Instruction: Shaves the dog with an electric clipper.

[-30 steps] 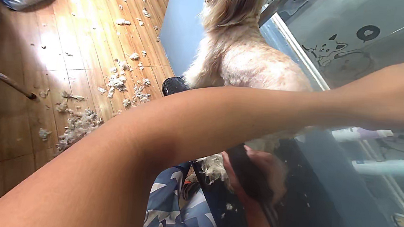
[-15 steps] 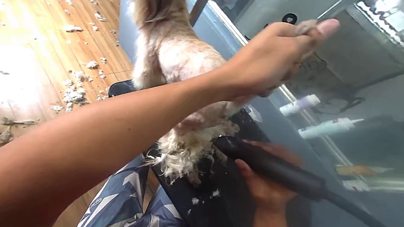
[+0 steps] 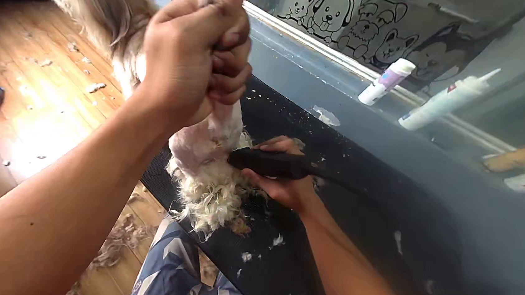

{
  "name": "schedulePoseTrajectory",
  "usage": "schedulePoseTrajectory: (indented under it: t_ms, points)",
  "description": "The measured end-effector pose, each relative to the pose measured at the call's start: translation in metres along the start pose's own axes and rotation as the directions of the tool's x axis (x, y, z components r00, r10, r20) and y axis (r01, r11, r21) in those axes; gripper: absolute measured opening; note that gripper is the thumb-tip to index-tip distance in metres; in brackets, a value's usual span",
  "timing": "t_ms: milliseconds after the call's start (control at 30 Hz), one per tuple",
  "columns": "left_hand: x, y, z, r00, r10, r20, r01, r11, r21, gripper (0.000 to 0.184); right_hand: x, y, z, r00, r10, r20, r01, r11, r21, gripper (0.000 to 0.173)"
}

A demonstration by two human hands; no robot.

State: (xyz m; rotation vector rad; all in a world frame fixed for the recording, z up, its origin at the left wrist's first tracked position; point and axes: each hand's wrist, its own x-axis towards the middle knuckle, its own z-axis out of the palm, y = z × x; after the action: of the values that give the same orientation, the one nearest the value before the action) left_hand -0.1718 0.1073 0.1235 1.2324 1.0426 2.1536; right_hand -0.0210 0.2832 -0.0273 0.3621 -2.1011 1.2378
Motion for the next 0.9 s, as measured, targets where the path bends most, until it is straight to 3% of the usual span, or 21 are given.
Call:
schedulePoseTrajectory:
  t_ms: [100,167,233,300,400,500,600,667,733,800,867,900]
  points:
    - [0.001,0.004,-0.001,1.0,-0.002,-0.009,0.002,0.999,0.039,0.046,0.014,-0.004,-0.02,0.992,0.095,0.087,-0.098,0.995,0.031,0.05]
    - [0.002,0.005,-0.002,1.0,-0.005,-0.005,0.005,0.999,0.053,0.047,0.021,-0.004,-0.025,0.998,0.057,0.022,-0.058,0.997,0.044,0.051]
    - [0.004,0.005,-0.002,1.0,-0.004,0.009,0.004,0.997,0.079,0.049,0.023,0.001,-0.02,0.996,-0.035,-0.078,0.047,0.985,0.164,0.052]
    - [0.004,0.003,-0.003,1.0,-0.001,0.021,-0.001,0.996,0.086,0.049,0.024,0.006,-0.012,0.995,-0.051,-0.083,0.066,0.977,0.202,0.051]
    - [0.003,0.0,-0.003,0.999,0.005,0.038,-0.009,0.996,0.092,0.05,0.02,0.008,-0.008,0.994,0.102,0.038,-0.106,0.986,0.128,0.049]
    - [0.003,0.003,-0.013,0.998,0.009,0.055,-0.013,0.998,0.065,0.05,0.015,0.009,-0.011,0.97,0.17,0.173,-0.174,0.985,0.003,0.047]
    - [0.002,0.007,-0.019,0.997,0.043,0.07,-0.046,0.998,0.035,0.05,0.01,0.012,-0.016,0.903,0.235,0.359,-0.217,0.972,-0.09,0.051]
    - [0.002,0.007,-0.021,0.995,0.057,0.082,-0.059,0.998,0.028,0.049,0.013,0.017,-0.027,0.867,0.277,0.414,-0.287,0.957,-0.037,0.059]
    - [-0.001,0.007,-0.022,0.997,0.046,0.067,-0.048,0.998,0.031,0.049,0.014,0.026,-0.036,0.924,0.274,0.266,-0.327,0.928,0.181,0.069]
    - [-0.004,0.008,-0.023,0.999,0.025,0.029,-0.026,0.999,0.047,0.05,0.02,0.036,-0.035,0.975,0.221,-0.035,-0.187,0.891,0.414,0.073]
    - [-0.005,0.009,-0.023,1.0,0.013,-0.006,-0.012,0.998,0.057,0.05,0.034,0.039,-0.028,0.948,0.182,-0.26,-0.031,0.869,0.494,0.078]
    - [-0.005,0.009,-0.022,1.0,0.011,-0.027,-0.009,0.998,0.066,0.052,0.042,0.039,-0.025,0.938,0.167,-0.305,0.009,0.865,0.503,0.077]
